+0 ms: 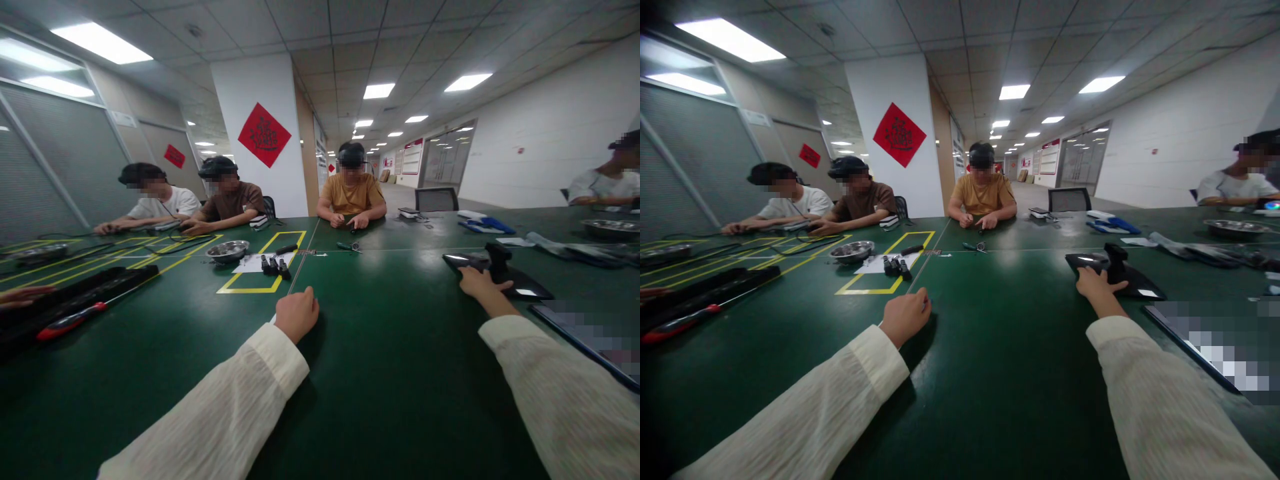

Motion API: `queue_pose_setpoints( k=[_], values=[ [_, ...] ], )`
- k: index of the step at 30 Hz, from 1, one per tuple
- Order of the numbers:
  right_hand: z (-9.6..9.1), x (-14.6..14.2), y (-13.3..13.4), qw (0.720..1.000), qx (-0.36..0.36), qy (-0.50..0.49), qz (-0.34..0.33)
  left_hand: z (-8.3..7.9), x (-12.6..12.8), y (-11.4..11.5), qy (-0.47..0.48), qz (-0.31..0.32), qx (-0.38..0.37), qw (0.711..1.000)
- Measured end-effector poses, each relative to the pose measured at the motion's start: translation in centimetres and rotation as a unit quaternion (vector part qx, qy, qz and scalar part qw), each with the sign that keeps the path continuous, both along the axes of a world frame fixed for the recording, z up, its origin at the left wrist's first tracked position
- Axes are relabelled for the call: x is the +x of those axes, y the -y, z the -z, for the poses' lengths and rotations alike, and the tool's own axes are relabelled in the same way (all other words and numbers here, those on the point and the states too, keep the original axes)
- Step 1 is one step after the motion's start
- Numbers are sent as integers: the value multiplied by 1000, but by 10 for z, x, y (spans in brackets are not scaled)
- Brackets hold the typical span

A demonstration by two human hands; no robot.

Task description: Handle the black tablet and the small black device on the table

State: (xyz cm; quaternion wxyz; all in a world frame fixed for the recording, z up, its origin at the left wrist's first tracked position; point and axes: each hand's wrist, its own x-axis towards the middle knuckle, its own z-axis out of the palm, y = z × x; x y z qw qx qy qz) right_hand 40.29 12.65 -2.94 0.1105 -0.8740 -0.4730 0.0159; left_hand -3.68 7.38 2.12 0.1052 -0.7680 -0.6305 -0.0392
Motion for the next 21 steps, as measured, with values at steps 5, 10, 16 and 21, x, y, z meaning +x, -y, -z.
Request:
queue_pose_setpoints(
  k=[5,10,16,21],
  values=[
    [-2,14,4,998,4,-33,46,-1,1,0,-2,-1,-9,1000],
    [-7,14,9,995,26,-49,78,-1,0,0,1,3,-4,1000],
    [-10,16,13,991,29,-52,116,-1,-1,0,0,15,2,1000],
    [-11,22,12,989,21,-55,133,-2,0,2,-3,16,4,1000]
  ],
)
